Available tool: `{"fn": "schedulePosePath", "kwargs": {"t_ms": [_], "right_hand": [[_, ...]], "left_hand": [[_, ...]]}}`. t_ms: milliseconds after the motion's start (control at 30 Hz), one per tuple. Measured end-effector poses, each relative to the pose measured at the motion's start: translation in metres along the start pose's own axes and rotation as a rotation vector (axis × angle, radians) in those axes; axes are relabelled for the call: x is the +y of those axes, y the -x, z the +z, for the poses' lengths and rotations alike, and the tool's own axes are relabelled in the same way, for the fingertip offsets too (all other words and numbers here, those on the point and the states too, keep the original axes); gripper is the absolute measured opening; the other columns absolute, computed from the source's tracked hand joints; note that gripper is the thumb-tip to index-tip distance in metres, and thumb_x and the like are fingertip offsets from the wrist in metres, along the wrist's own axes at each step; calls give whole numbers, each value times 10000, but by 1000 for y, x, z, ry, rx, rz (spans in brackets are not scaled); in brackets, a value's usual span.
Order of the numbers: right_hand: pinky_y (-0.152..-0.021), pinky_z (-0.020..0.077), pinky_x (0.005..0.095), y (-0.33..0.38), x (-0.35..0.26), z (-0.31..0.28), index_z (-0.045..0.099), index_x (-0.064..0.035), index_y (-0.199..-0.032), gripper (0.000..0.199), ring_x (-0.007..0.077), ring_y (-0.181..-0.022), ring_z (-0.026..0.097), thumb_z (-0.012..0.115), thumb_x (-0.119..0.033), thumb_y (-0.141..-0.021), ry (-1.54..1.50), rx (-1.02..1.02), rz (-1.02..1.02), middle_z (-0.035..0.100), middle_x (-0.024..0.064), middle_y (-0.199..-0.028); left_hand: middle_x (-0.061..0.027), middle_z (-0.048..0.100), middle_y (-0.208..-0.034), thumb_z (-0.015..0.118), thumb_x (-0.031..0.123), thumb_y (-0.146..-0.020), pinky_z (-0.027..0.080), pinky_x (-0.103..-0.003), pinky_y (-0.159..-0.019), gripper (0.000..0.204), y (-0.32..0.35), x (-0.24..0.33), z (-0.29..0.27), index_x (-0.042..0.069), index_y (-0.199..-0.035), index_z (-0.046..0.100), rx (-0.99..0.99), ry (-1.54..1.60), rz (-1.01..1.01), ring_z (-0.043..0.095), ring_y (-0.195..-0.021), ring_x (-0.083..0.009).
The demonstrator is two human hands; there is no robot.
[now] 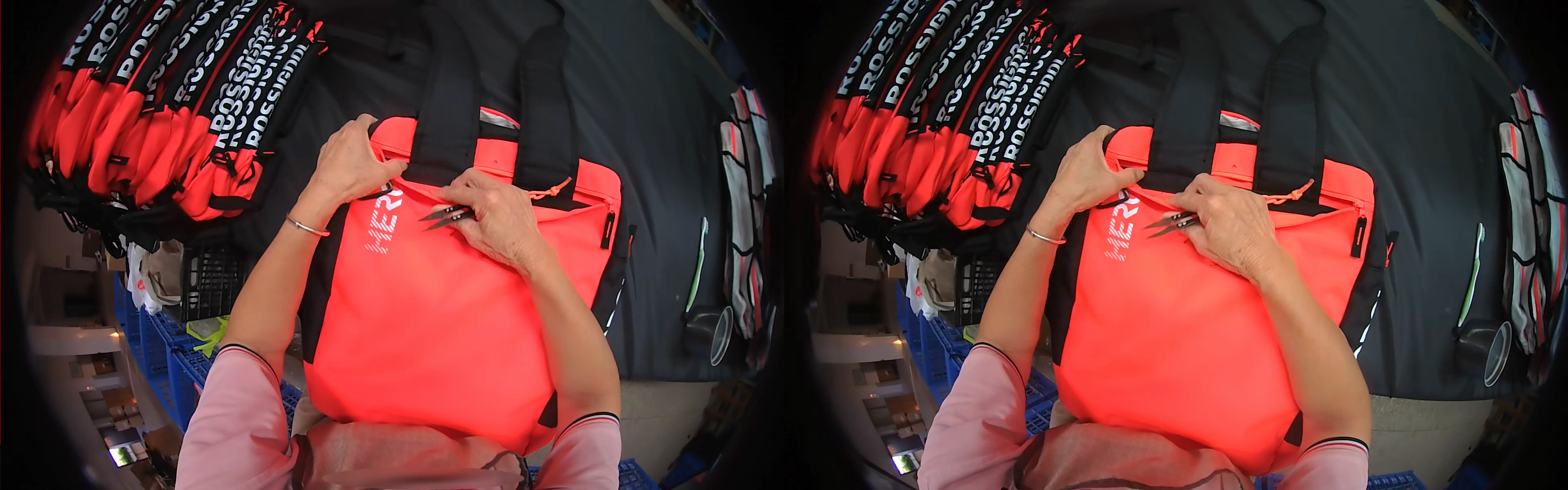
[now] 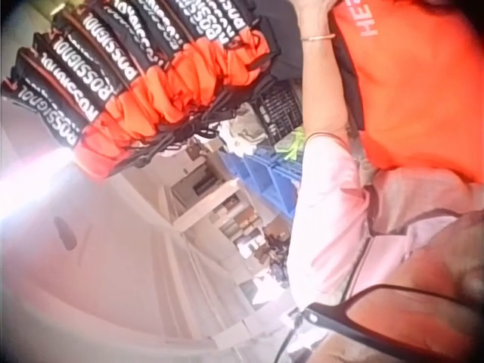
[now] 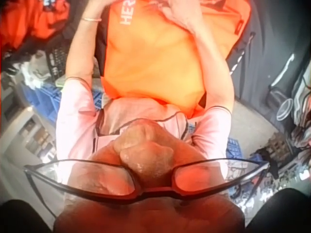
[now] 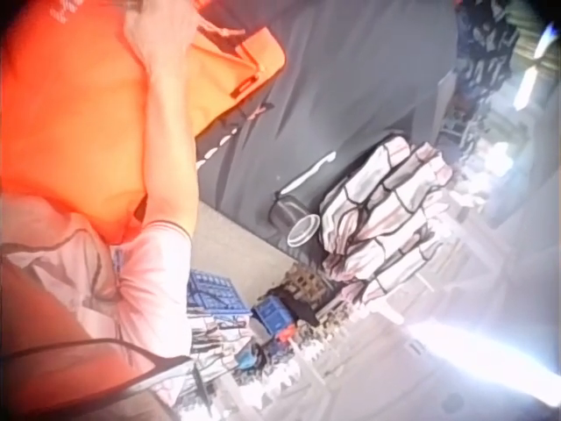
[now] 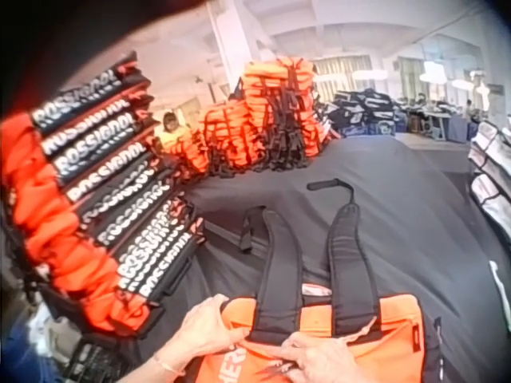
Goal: Trim excess thread and inspect a newly manufactured orange backpack at a workbench.
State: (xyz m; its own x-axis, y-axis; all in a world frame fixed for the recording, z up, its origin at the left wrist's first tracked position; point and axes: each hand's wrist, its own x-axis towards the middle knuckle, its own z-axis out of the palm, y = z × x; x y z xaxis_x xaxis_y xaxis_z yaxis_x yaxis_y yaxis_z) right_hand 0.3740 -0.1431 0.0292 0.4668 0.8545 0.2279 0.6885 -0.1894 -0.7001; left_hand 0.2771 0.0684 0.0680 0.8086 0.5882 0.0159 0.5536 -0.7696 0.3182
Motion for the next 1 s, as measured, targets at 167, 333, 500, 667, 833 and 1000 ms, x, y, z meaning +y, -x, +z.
{"fn": "schedulePosePath", "kwargs": {"t_ms": [167,333,500,667,833,1000], "right_hand": [[-736,517,384,4,-3,-10,744,-53,-1016,248,260,-855,663,725,-75,-769,-49,-186,-47,671,65,-938],[-621,494,320,2,19,1,726,1,-910,152,151,-688,640,694,-144,-881,-627,213,59,687,59,-790],[-517,369,248,-14,26,-49,687,-18,-776,349,45,-564,418,659,-312,-962,-795,765,435,594,-10,-666],[-553,401,245,-16,42,-54,670,7,-789,358,71,-596,504,694,-316,-941,-568,1056,263,600,-9,-660],[-594,425,275,-15,56,-53,674,6,-854,281,95,-615,520,710,-264,-923,-245,842,309,596,27,-649],[-586,407,273,-14,66,-53,676,-3,-895,231,73,-618,466,714,-229,-917,-124,774,410,537,15,-634]], "left_hand": [[-228,665,-1138,737,194,-658,514,-381,-922,701,1,-7,5,-34,-1292,543,-162,424,-59,667,-1025,-361],[-195,624,-1207,709,50,-706,393,-411,-1058,544,17,8,23,20,-1234,584,632,61,369,583,-1127,-323],[-216,486,-1431,627,295,-838,290,-471,-1130,621,49,32,58,29,-1384,502,164,-276,804,448,-1331,-393],[-215,533,-1384,621,521,-888,372,-471,-1057,753,100,83,71,-12,-1400,478,-6,213,810,504,-1276,-375],[-168,576,-1337,644,508,-884,425,-466,-956,657,91,85,73,11,-1308,567,-6,256,766,555,-1191,-312],[-141,572,-1314,631,440,-900,372,-496,-971,503,50,77,72,69,-1240,610,174,-36,604,543,-1149,-268]]}}
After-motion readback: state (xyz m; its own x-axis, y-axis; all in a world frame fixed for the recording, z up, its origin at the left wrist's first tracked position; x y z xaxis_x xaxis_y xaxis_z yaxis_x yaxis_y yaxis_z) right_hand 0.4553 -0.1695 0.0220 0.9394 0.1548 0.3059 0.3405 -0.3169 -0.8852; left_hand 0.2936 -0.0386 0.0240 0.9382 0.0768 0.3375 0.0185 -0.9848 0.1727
